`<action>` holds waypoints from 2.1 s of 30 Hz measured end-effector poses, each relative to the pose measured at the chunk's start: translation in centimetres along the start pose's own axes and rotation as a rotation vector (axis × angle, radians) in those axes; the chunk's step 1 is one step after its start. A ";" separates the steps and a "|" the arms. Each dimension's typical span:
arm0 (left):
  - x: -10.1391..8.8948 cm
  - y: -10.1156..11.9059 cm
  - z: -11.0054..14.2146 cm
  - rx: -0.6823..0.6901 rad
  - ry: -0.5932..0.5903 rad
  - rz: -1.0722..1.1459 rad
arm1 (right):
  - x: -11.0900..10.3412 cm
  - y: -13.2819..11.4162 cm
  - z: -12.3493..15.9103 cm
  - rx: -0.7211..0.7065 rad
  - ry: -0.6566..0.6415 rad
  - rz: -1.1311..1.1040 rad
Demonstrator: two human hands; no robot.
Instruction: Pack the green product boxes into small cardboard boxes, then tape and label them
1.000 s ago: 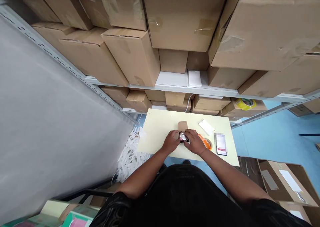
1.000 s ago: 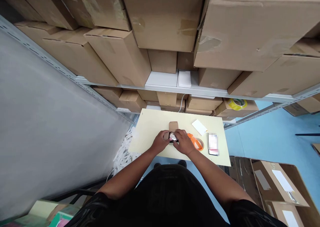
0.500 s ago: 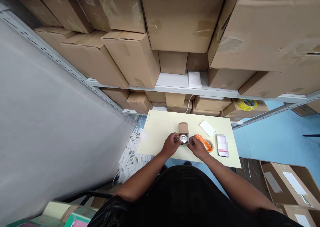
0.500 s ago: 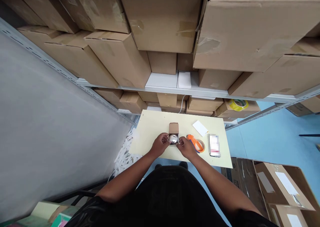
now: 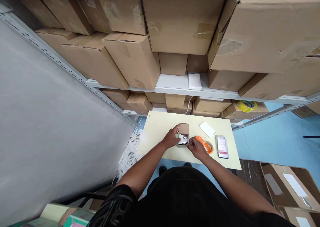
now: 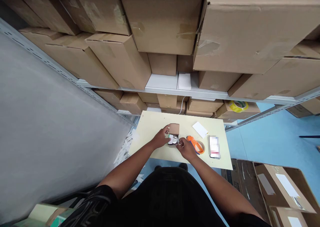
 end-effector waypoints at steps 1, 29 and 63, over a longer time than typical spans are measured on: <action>-0.2 0.2 0.3 0.034 0.023 -0.016 | 0.0 0.0 0.0 0.000 -0.003 0.002; 0.4 0.1 5.3 0.451 0.124 -0.467 | 1.9 0.3 0.1 0.017 -0.061 -0.006; -1.1 -10.3 1.9 -0.261 0.101 0.397 | 10.0 2.8 -7.8 0.104 -0.389 -0.213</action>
Point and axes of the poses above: each hand's wrist, its own z-axis away from the middle knuckle, its own x-axis out of the palm, y = z × x, the point moved 6 cm from there along -z, towards the middle knuckle, and after that the axes turned 7 degrees about -x, right-handed, at the moved point
